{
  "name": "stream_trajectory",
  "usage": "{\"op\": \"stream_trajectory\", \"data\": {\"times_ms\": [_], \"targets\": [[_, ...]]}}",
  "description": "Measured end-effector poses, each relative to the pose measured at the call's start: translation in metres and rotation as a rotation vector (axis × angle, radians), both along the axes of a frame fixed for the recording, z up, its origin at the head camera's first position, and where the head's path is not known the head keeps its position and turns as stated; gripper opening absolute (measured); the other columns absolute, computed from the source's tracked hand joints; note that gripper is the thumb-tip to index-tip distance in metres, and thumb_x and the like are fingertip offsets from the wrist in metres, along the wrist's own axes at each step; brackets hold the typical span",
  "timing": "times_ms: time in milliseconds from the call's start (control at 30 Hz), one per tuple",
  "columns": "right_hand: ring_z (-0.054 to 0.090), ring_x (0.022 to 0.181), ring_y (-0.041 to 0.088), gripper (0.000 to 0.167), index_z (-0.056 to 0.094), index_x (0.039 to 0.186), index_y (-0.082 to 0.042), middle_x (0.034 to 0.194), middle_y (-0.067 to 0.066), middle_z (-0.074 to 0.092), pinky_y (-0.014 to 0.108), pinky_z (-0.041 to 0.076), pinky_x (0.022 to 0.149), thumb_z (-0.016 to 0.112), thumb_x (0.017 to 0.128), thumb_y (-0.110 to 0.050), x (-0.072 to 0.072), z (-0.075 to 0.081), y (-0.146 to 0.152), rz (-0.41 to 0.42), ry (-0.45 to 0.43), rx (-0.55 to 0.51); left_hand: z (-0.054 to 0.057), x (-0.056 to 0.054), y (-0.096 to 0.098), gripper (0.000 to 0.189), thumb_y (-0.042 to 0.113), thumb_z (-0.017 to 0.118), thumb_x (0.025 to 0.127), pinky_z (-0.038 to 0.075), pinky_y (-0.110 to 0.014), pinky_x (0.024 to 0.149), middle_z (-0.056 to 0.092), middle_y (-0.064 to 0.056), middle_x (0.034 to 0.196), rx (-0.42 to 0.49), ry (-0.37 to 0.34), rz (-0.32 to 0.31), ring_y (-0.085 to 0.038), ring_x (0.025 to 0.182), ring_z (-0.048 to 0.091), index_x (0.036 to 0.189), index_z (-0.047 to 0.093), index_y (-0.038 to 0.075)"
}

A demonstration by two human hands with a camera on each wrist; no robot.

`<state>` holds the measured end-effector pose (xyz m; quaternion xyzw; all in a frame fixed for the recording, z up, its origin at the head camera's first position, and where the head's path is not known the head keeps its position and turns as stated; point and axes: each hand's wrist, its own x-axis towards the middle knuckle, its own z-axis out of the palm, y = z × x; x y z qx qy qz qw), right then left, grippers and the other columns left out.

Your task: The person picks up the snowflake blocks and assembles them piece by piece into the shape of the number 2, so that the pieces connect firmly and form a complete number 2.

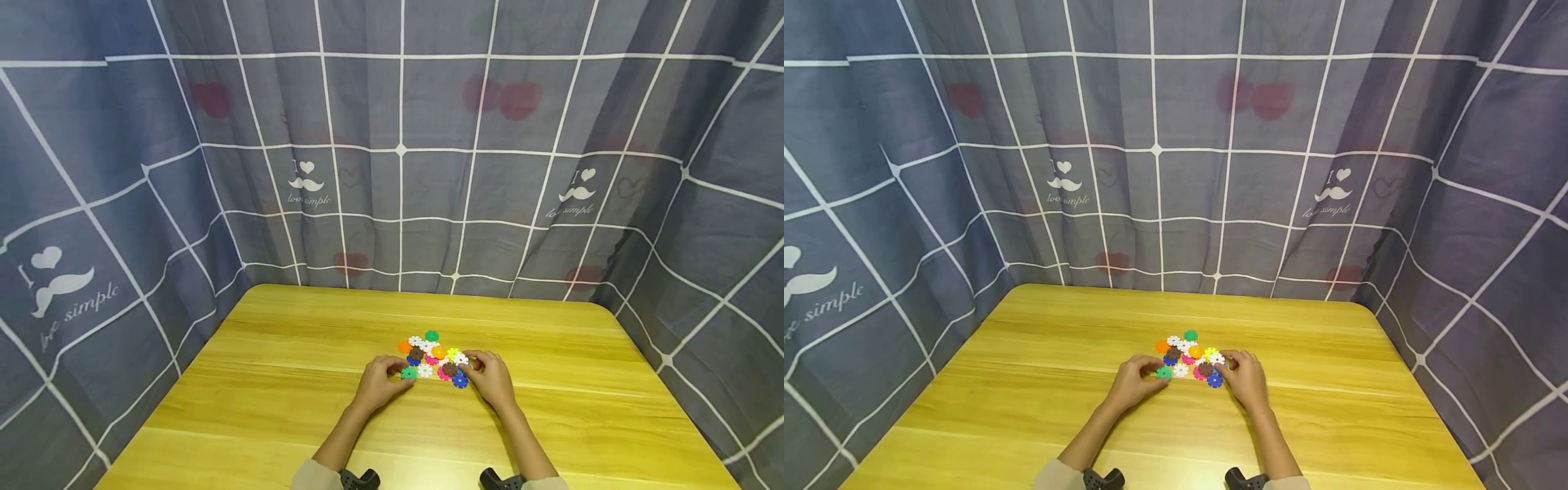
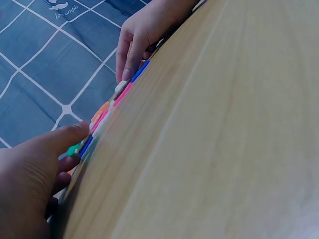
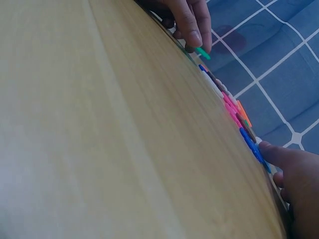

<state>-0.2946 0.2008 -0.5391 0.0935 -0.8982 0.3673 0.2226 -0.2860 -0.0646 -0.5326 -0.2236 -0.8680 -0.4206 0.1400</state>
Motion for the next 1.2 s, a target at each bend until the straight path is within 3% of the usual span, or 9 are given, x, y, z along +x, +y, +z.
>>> {"op": "stream_trajectory", "data": {"times_ms": [167,333,533,633,733,933,1200], "targets": [[0.042,0.064,0.012,0.03,0.07,0.1,-0.011,0.067,-0.01,0.05,0.027,0.036,0.058,0.078,0.074,-0.023,0.0,-0.001,0.001,-0.001,0.017,-0.025,0.0,-0.002,0.002,0.03,0.025,0.078,0.075,0.049,-0.022,0.058,0.065,0.001,0.077,0.094,-0.014,-0.071,-0.008,0.065,0.057,0.099,0.068,0.009],[0.043,0.068,0.012,0.029,0.067,0.099,-0.011,0.071,-0.007,0.05,0.028,0.038,0.06,0.079,0.074,-0.02,0.001,-0.001,0.001,0.009,0.015,-0.052,0.002,-0.001,0.002,0.033,0.018,0.077,0.076,0.049,-0.021,0.057,0.066,-0.001,0.073,0.206,-0.084,-0.11,-0.007,0.061,0.056,0.103,0.065,0.004],[0.05,0.071,0.013,0.022,0.066,0.095,-0.013,0.076,-0.003,0.056,0.028,0.043,0.063,0.077,0.076,-0.017,0.002,0.001,0.002,0.01,-0.002,-0.114,0.02,0.007,0.003,0.035,0.003,0.073,0.078,0.049,-0.021,0.06,0.063,-0.014,0.071,0.337,-0.162,-0.165,-0.019,0.063,0.057,0.107,0.058,-0.007],[0.052,0.069,0.013,0.017,0.066,0.092,-0.012,0.077,-0.003,0.058,0.025,0.046,0.061,0.074,0.079,-0.016,0.002,0.002,0.002,0.018,-0.006,-0.174,0.032,0.013,0.003,0.035,0.0,0.07,0.079,0.048,-0.02,0.06,0.061,-0.019,0.072,0.356,-0.187,-0.2,-0.022,0.064,0.056,0.109,0.054,-0.01],[0.052,0.065,0.012,0.013,0.064,0.09,-0.012,0.077,-0.003,0.06,0.023,0.046,0.057,0.072,0.081,-0.015,0.004,0.001,0.002,0.039,-0.001,-0.238,0.036,0.016,0.002,0.035,0.001,0.068,0.082,0.049,-0.022,0.059,0.061,-0.02,0.074,0.35,-0.21,-0.219,-0.026,0.064,0.057,0.111,0.053,-0.011],[0.051,0.063,0.012,0.012,0.063,0.089,-0.013,0.077,-0.004,0.063,0.022,0.043,0.054,0.071,0.082,-0.017,0.007,-0.002,0.0,0.081,0.01,-0.345,0.035,0.017,0.002,0.035,0.0,0.062,0.086,0.054,-0.034,0.056,0.06,-0.025,0.075,0.381,-0.256,-0.282,-0.04,0.062,0.06,0.115,0.047,-0.013],[0.053,0.065,0.012,0.016,0.063,0.09,-0.01,0.077,0.0,0.064,0.021,0.044,0.055,0.071,0.082,-0.02,0.008,0.002,-0.002,0.101,-0.012,-0.445,0.036,0.016,0.004,0.033,-0.001,0.06,0.087,0.053,-0.036,0.058,0.06,-0.028,0.077,0.404,-0.261,-0.269,-0.044,0.064,0.058,0.116,0.048,-0.011]]}}
